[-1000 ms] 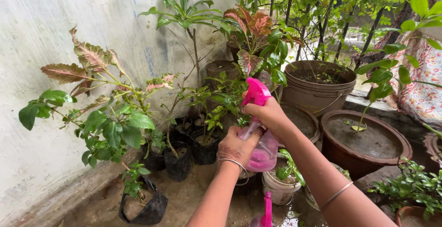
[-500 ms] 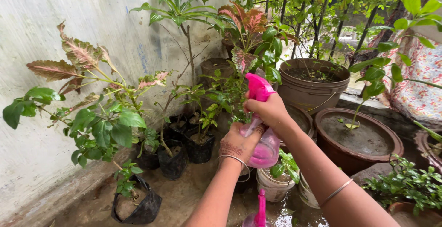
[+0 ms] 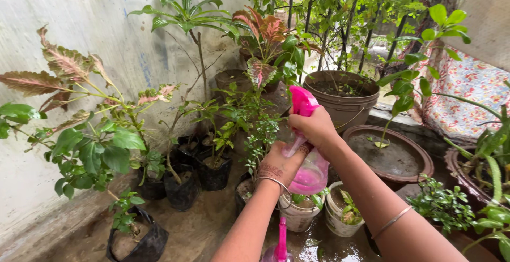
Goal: The person uses a spray bottle to spray water onto various potted plants on a balcony, including aloe vera and small shrubs.
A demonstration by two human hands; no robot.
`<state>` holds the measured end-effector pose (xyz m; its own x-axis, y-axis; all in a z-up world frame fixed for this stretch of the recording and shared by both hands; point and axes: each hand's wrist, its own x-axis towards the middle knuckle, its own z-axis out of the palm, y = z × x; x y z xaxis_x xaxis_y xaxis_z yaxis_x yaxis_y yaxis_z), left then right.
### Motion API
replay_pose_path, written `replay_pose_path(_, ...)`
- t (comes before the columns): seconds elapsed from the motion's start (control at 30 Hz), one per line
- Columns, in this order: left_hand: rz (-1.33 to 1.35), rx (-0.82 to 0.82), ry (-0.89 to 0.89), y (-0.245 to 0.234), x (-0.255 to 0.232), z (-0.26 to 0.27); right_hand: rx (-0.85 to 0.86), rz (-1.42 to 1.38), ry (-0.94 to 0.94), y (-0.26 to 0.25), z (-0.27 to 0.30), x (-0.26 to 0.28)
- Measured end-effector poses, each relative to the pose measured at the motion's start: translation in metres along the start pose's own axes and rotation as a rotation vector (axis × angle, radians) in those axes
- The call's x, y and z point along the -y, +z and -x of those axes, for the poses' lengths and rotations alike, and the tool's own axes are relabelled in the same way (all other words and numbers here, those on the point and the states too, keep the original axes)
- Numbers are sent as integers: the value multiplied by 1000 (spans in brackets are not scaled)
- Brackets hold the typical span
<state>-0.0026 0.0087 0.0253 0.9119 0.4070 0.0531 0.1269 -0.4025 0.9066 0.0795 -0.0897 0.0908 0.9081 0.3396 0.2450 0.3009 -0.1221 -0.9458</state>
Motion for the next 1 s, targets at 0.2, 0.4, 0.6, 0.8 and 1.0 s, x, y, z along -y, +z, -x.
replay_pose_path(0.2, 30, 87, -9, 28, -3, 2, 32, 22, -23, -30, 5, -9)
replay_pose_path(0.4, 78, 106, 34, 58, -16, 2, -4, 16, -35, -62, 6, -19)
replay_pose_path(0.6, 101, 87, 97, 85, -19, 6, -104, 161, 26, -84, 21, -13)
replay_pose_path(0.8, 177, 184, 83, 87, -24, -2, -163, 149, -28, -89, 20, -12)
replay_pose_path(1.0, 142, 98, 163, 50, -28, 1, -78, -46, -77, -70, 14, 4)
